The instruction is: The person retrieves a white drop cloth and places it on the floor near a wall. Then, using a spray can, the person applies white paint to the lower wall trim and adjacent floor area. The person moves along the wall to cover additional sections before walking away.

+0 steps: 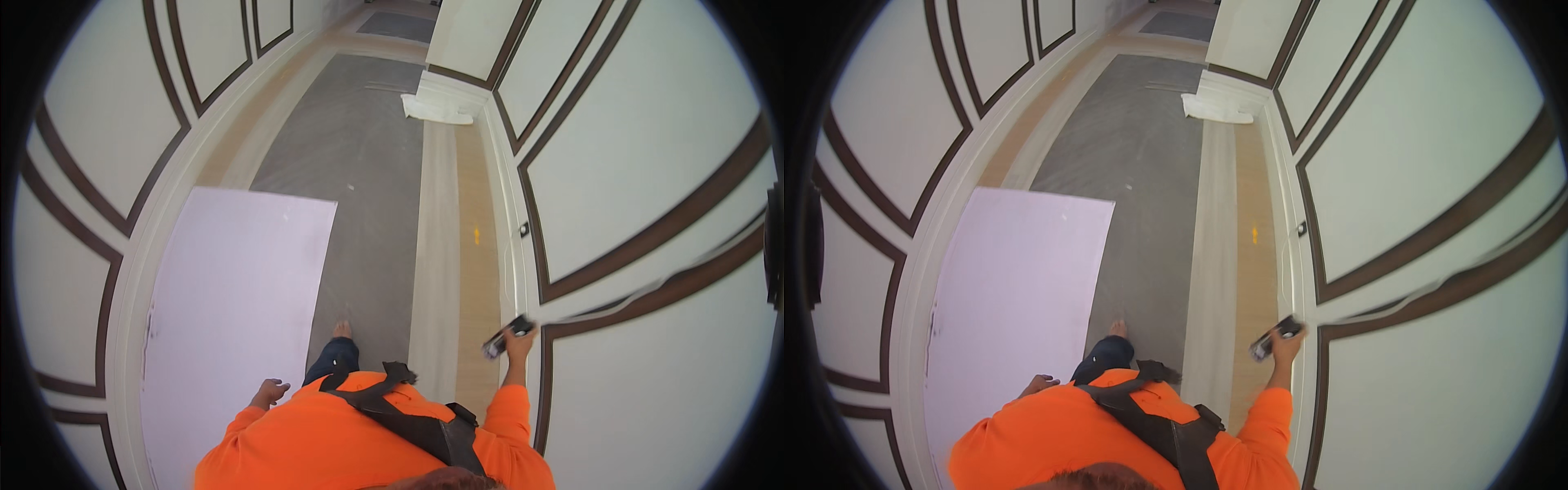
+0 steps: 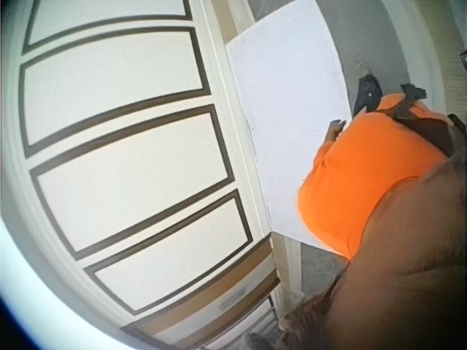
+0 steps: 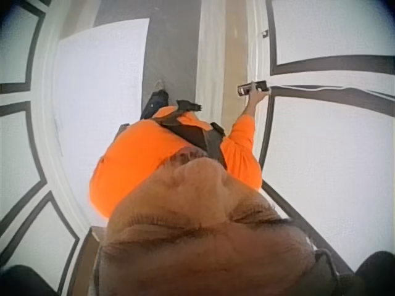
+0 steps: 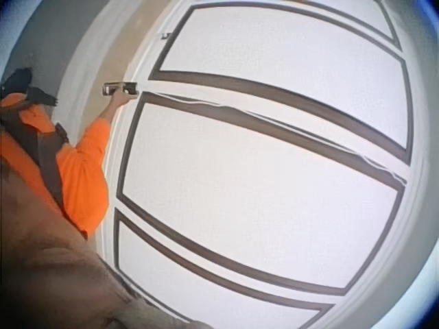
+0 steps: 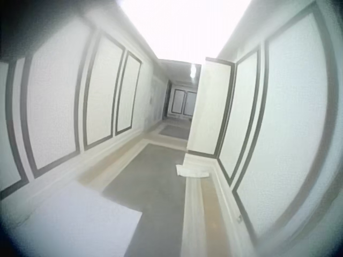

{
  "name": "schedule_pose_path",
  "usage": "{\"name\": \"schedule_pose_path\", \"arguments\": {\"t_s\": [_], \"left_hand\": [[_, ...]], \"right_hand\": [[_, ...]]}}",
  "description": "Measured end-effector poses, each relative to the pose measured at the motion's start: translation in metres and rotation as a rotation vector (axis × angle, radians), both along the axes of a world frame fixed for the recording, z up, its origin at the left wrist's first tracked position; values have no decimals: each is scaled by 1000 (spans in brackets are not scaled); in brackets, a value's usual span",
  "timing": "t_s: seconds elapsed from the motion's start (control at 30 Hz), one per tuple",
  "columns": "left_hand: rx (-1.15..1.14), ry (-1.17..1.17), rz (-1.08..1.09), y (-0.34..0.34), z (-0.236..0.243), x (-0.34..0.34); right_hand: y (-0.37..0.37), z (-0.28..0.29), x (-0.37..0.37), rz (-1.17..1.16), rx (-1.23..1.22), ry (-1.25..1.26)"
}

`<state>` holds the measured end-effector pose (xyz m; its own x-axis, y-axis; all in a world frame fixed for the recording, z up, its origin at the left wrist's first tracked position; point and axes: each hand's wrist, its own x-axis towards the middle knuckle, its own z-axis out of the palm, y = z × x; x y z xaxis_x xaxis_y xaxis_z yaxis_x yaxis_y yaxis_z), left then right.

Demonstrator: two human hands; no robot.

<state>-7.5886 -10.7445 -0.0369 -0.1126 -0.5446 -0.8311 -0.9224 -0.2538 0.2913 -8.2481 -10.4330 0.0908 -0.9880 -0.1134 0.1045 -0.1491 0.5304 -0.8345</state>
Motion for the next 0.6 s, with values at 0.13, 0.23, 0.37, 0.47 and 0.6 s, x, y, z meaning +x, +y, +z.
{"name": "schedule_pose_path", "arguments": {"t_s": [0.13,0.23,0.37,0.47,0.6], "left_hand": [[-363,60,-202,-189,-23,-83],[-177,190,-259,-298,17,-224],[-167,276,-532,-418,24,-388],[-114,315,-635,-502,2,-504],[59,329,-824,-568,-21,-656]], "right_hand": [[-118,-18,-10,-308,-99,-44],[-140,-30,-24,89,152,-301],[-211,-84,-74,-526,-225,-431],[-291,-112,-159,130,404,-545],[-434,-138,-303,-4,-40,-555]]}}
